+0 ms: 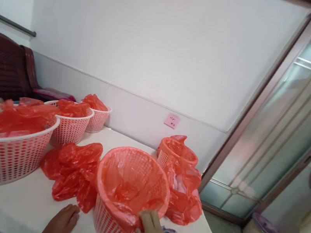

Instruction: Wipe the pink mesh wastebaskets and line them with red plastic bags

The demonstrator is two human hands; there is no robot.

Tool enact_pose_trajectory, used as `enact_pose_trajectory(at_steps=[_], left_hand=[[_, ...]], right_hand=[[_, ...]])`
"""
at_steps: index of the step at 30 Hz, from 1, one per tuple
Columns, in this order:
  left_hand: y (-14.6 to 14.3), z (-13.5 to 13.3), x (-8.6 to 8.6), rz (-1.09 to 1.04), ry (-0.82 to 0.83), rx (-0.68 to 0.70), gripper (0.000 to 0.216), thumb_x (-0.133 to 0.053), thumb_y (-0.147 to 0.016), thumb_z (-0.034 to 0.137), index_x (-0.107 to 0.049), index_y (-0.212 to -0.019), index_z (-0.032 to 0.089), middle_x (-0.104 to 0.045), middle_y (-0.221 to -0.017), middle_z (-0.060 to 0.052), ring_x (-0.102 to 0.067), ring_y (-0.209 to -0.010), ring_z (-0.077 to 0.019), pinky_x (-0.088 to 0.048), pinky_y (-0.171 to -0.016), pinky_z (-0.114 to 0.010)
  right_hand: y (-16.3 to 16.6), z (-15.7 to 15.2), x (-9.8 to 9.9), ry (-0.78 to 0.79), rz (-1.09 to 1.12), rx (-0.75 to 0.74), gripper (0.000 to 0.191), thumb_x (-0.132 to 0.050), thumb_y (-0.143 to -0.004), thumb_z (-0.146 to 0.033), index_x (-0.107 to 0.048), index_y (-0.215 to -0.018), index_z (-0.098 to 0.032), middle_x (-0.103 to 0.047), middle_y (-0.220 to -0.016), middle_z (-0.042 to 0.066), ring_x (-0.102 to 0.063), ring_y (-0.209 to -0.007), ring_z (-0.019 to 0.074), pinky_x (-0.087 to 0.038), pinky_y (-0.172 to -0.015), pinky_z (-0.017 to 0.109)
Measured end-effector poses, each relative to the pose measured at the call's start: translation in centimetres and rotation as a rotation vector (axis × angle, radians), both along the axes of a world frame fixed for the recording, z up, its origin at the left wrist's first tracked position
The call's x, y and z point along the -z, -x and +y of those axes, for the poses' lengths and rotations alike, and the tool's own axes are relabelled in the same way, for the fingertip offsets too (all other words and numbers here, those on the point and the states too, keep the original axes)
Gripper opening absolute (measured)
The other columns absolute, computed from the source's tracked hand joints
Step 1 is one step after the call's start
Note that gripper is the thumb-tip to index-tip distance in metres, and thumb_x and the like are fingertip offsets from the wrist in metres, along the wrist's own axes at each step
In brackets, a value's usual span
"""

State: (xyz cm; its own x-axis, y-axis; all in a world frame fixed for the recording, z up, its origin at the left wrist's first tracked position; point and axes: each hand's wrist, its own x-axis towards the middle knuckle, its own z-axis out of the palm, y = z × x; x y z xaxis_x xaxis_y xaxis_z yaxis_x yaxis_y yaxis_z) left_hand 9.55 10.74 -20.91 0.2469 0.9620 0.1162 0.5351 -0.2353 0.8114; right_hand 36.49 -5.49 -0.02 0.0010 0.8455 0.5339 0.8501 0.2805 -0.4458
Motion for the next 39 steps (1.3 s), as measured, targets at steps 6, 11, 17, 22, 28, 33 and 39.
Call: enact_pose_trajectory(at_steps=[6,11,17,22,28,33,39], left_hand=[[-0.8,-2.1,-5.6,-0.345,0.337,-0.001,0.046,-0.034,-0.082,0.066,-0.043,-0.071,0.023,-0.057,-0.066,-0.001,-0.058,-0.056,-0.0163,-0.043,-0.05,-0.028],[-2.2,-3.9,-15.6,-0.858,0.574,0.069,0.043,-0.064,-0.077,0.058,-0.054,-0.091,0.018,-0.066,-0.087,-0.004,-0.065,-0.07,-0.0134,-0.052,-0.064,-0.026],[-3.9,-3.9,-21.6,-1.132,0.69,-0.005,0.023,-0.067,-0.083,0.036,-0.057,-0.094,0.018,-0.065,-0.086,-0.002,-0.065,-0.066,-0.0119,-0.055,-0.063,-0.026],[-4.5,-3.0,-22.1,-1.142,0.689,-0.049,0.012,-0.067,-0.084,0.019,-0.055,-0.085,0.016,-0.066,-0.079,-0.001,-0.063,-0.059,-0.0082,-0.055,-0.059,-0.022],[-4.2,-2.6,-22.6,-1.089,0.667,-0.092,0.013,-0.062,-0.086,0.011,-0.052,-0.079,0.016,-0.06,-0.063,0.003,-0.058,-0.05,-0.0041,-0.053,-0.054,-0.017],[-4.5,-2.7,-23.7,-0.971,0.57,-0.119,0.017,-0.06,-0.084,0.008,-0.05,-0.073,0.016,-0.053,-0.054,0.007,-0.051,-0.044,-0.0017,-0.049,-0.049,-0.013],[-5.3,-2.8,-24.2,-0.827,0.383,-0.133,0.012,-0.059,-0.078,0.011,-0.049,-0.076,0.017,-0.055,-0.053,0.006,-0.053,-0.044,-0.0064,-0.052,-0.049,-0.021]], right_hand=[[-0.2,-0.8,-2.0,0.079,0.077,-0.048,0.025,-0.05,-0.088,-0.028,-0.06,-0.111,-0.025,-0.066,-0.109,0.008,-0.066,-0.097,0.0193,-0.053,-0.082,0.029],[-3.3,0.2,-2.9,0.143,0.532,0.158,0.033,-0.052,-0.085,-0.047,-0.06,-0.105,-0.021,-0.067,-0.08,0.004,-0.066,-0.071,0.0201,-0.053,-0.061,0.031],[-6.5,3.1,-2.4,0.264,1.067,0.324,0.045,-0.071,-0.072,-0.05,-0.059,-0.104,-0.021,-0.07,-0.092,0.004,-0.067,-0.072,0.017,-0.049,-0.057,0.026],[-6.2,3.8,-2.2,0.484,1.459,0.115,0.029,-0.076,-0.073,-0.043,-0.057,-0.077,-0.021,-0.066,-0.064,-0.004,-0.06,-0.053,0.0072,-0.045,-0.052,0.018],[-6.6,3.8,-2.0,0.443,1.576,0.105,0.027,-0.081,-0.068,-0.03,-0.059,-0.076,-0.018,-0.066,-0.061,-0.003,-0.059,-0.05,0.0068,-0.046,-0.046,0.016],[-6.4,4.1,-1.6,0.376,1.557,0.145,0.024,-0.077,-0.07,-0.022,-0.054,-0.067,-0.017,-0.053,-0.046,-0.007,-0.045,-0.038,0.0026,-0.037,-0.037,0.012],[-5.7,4.1,-1.4,0.301,1.521,0.201,0.028,-0.076,-0.071,-0.024,-0.049,-0.066,-0.019,-0.051,-0.044,-0.008,-0.046,-0.037,0.0035,-0.037,-0.037,0.013]])
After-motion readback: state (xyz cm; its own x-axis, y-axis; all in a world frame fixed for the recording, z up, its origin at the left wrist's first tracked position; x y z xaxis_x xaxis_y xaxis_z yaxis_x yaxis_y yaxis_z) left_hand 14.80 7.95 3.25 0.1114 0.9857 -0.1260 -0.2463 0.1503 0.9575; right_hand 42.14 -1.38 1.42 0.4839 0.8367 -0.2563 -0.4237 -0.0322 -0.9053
